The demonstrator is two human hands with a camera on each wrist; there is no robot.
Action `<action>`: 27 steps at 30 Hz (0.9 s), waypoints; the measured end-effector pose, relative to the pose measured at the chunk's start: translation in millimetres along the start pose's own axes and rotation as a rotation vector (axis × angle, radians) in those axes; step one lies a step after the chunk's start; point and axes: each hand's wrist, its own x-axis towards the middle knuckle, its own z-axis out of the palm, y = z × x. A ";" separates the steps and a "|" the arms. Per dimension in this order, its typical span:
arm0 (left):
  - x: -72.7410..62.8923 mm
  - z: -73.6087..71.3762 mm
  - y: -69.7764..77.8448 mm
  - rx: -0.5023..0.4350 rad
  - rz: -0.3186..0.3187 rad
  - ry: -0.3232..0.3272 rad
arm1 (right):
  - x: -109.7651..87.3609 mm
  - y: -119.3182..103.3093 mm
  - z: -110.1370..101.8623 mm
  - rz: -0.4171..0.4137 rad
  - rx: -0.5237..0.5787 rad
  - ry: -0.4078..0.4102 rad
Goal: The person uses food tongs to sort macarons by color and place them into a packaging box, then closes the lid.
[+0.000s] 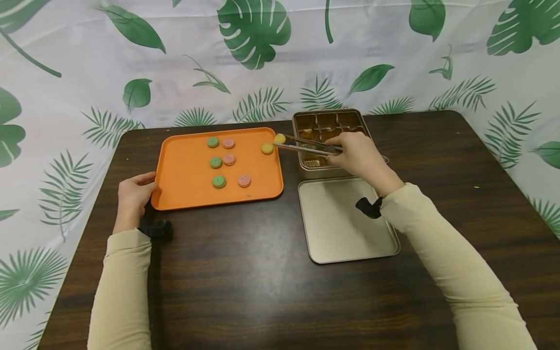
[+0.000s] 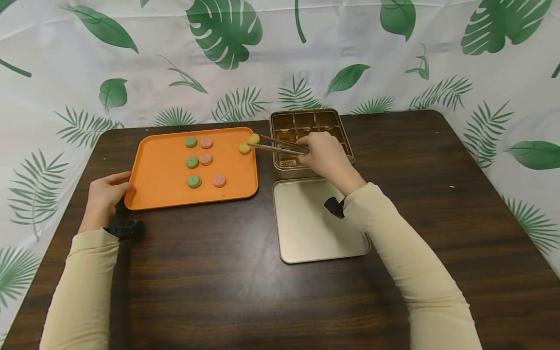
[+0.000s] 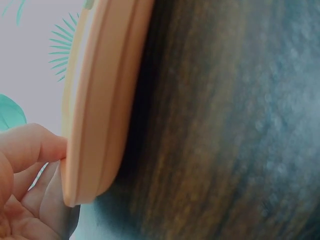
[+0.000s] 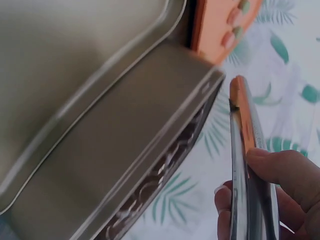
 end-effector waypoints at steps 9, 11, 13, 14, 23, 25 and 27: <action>-0.1 -0.1 1.8 -0.003 -0.010 -0.009 | -13.0 28.6 -15.4 0.100 0.063 0.015; 0.1 -0.2 1.9 -0.002 -0.011 -0.010 | -15.1 34.7 -16.2 0.117 0.065 0.013; 0.3 -0.3 2.0 -0.003 -0.014 -0.011 | -16.9 40.3 -16.3 0.129 0.058 0.013; 0.4 -0.3 2.0 -0.004 -0.016 -0.013 | -17.3 42.8 -15.9 0.130 0.054 0.014; 0.7 -0.4 2.0 0.005 -0.017 -0.015 | -18.8 56.2 -11.3 0.109 0.032 0.034; 0.7 -0.5 1.9 0.010 -0.012 -0.015 | -18.5 57.2 -10.5 0.107 0.033 0.035; 0.5 -0.8 1.7 0.010 -0.008 -0.011 | -18.0 57.8 -9.8 0.107 0.037 0.033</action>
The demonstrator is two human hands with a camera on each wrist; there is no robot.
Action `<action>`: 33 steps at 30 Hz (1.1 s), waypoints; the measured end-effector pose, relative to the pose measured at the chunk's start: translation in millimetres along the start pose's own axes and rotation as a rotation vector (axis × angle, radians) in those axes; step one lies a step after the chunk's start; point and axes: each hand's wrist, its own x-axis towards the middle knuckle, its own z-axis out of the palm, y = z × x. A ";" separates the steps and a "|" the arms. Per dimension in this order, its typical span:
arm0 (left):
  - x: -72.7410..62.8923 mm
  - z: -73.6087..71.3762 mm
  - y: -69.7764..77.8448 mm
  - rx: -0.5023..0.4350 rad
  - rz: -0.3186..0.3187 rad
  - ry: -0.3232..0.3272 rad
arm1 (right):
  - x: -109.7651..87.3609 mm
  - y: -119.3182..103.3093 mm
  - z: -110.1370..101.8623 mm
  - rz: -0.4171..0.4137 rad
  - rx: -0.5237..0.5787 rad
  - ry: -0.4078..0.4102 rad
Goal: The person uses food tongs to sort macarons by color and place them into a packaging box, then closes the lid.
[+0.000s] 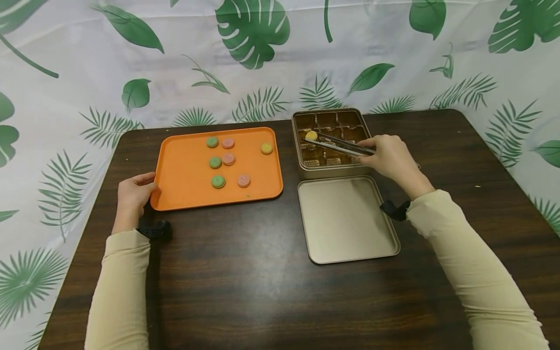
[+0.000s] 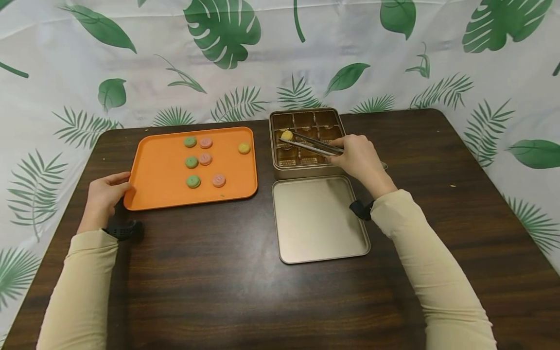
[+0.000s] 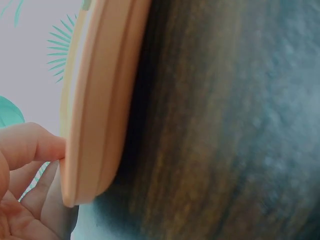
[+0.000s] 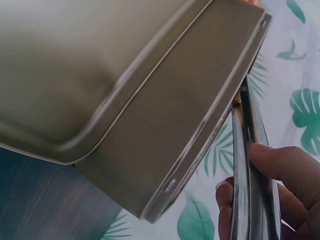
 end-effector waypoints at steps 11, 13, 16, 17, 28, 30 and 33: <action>-1.2 -0.2 1.4 -0.109 0.006 0.008 | 1.9 1.7 4.2 0.032 0.013 -0.027; -0.9 0.6 2.2 -0.121 -0.010 0.009 | 2.2 1.1 5.4 0.034 0.020 -0.019; 0.6 2.7 3.0 -0.140 -0.035 0.015 | 2.5 -0.9 7.3 0.046 0.046 -0.002; 1.3 3.5 3.1 -0.149 -0.042 0.017 | 2.6 -1.8 8.0 0.051 0.054 0.006; 4.3 8.0 3.0 -0.236 -0.073 0.045 | 12.0 -25.5 9.2 0.022 0.103 0.029; 3.4 8.3 3.0 -0.233 -0.067 0.048 | 15.1 -32.9 8.8 -0.001 0.088 0.018; 2.4 8.8 3.3 -0.257 -0.063 0.049 | 20.0 -45.2 8.1 -0.031 0.068 -0.004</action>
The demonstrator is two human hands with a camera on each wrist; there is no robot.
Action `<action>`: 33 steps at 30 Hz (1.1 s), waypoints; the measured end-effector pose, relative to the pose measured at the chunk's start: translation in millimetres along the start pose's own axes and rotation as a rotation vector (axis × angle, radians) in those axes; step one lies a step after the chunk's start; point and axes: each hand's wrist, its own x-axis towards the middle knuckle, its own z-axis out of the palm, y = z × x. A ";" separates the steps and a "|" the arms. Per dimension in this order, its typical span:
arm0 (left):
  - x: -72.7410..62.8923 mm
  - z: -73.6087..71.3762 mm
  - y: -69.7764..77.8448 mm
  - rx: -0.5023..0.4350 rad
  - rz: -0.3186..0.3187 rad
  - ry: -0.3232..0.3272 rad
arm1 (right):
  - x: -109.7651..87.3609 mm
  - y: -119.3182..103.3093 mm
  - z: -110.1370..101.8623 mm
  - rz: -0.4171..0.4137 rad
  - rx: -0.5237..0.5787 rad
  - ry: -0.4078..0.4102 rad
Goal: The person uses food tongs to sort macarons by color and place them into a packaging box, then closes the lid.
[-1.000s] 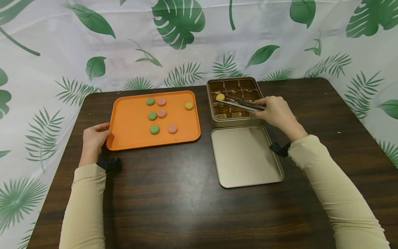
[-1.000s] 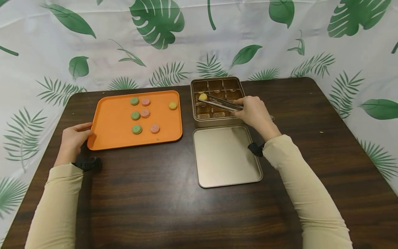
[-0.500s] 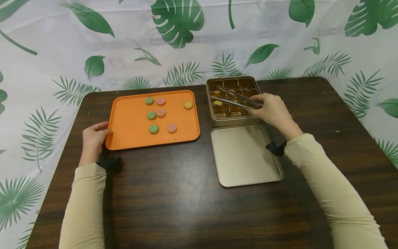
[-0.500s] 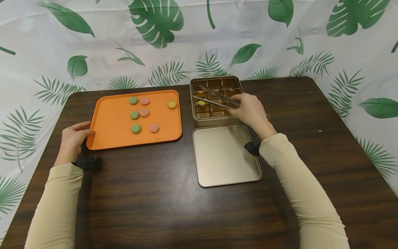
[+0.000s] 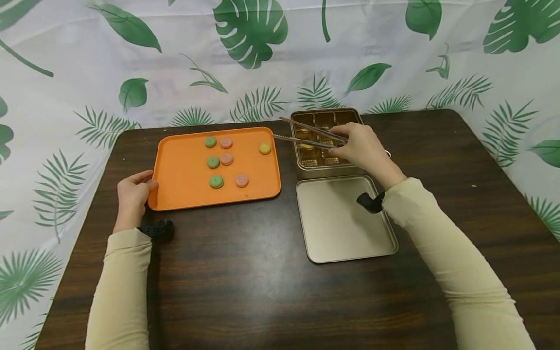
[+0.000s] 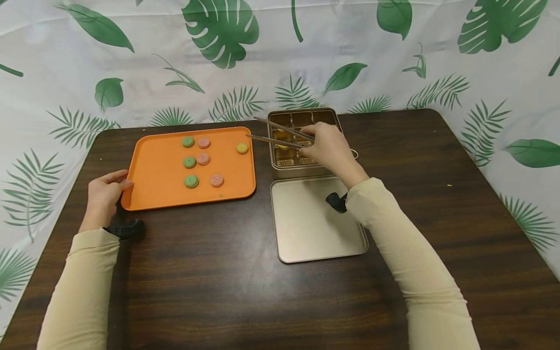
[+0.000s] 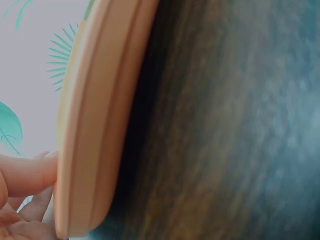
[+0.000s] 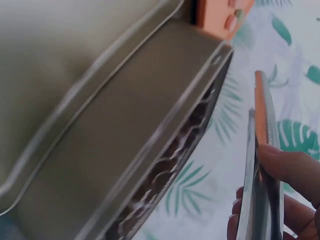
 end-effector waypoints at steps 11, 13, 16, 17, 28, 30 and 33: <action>-1.7 2.2 3.7 -0.016 -0.037 0.009 | 18.4 -29.3 13.7 -0.018 -0.094 -0.154; -2.0 2.1 3.9 -0.015 -0.032 0.007 | 20.1 -31.8 16.9 -0.012 -0.115 -0.166; -2.3 1.7 4.2 -0.025 -0.019 0.005 | 21.5 -36.9 21.0 -0.004 -0.132 -0.182; -2.4 1.6 4.3 -0.021 -0.016 0.005 | 21.9 -38.8 22.2 -0.004 -0.135 -0.183; -1.8 3.4 4.0 0.045 -0.008 0.008 | 24.1 -53.6 33.3 -0.023 -0.184 -0.185; -1.5 3.4 3.7 0.054 -0.007 0.007 | 24.7 -54.8 34.2 -0.026 -0.172 -0.192; -1.0 3.1 3.5 0.063 -0.005 0.007 | 24.9 -56.4 34.1 -0.029 -0.149 -0.211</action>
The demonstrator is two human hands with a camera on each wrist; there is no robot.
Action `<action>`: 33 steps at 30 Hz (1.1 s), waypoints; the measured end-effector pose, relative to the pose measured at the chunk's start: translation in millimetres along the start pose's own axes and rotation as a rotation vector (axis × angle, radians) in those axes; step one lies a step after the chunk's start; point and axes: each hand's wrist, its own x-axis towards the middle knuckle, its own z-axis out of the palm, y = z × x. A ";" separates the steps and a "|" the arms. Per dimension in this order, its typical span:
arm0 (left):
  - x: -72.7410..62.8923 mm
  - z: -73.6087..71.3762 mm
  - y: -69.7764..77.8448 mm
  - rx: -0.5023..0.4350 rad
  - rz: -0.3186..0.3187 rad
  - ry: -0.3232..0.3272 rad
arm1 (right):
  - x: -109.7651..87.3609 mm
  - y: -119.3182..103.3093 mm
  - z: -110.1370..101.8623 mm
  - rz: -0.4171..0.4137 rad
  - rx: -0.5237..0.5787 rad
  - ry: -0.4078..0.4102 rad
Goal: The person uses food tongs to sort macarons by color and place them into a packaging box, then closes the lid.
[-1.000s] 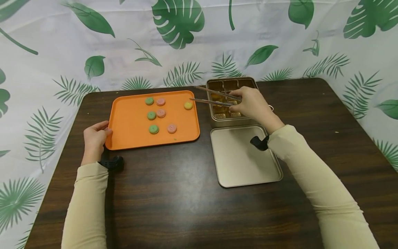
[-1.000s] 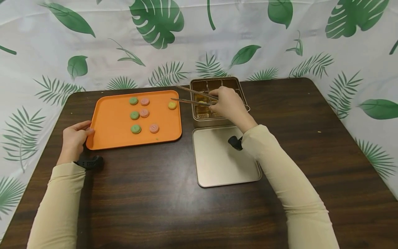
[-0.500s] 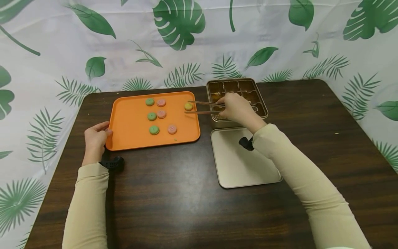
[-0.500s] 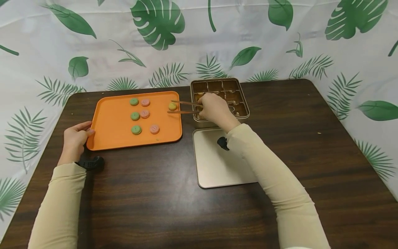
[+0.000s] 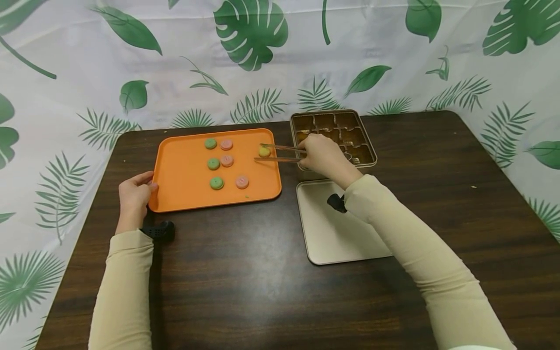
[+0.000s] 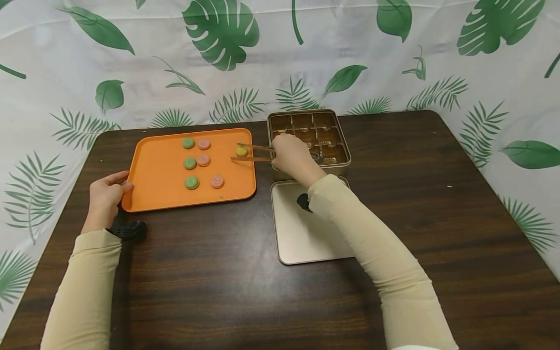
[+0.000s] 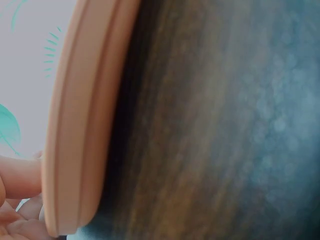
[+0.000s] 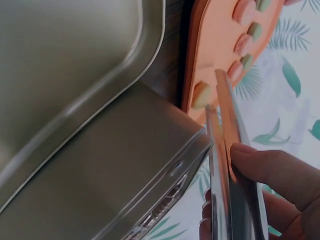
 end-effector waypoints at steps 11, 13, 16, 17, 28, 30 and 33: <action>-0.2 0.7 -0.3 -0.014 0.002 0.005 | -4.1 -0.3 3.9 -0.012 -0.055 0.052; -0.3 0.9 -0.1 -0.009 0.007 0.002 | -4.7 -0.1 4.4 -0.012 -0.075 0.061; 0.4 1.2 -0.5 -0.004 0.014 -0.004 | -5.5 0.0 4.4 -0.015 -0.064 0.044; 0.7 1.2 -0.8 -0.001 0.016 -0.006 | -5.6 0.2 4.3 -0.014 -0.051 0.031; 2.0 0.7 -3.5 -0.046 0.002 -0.009 | -9.6 2.4 6.3 -0.069 0.027 -0.056; 1.7 1.0 -4.2 -0.056 0.003 -0.009 | -11.0 3.0 7.2 -0.082 0.028 -0.048; 1.3 1.4 -4.8 -0.061 0.005 -0.009 | -11.5 5.1 9.6 -0.090 0.032 -0.035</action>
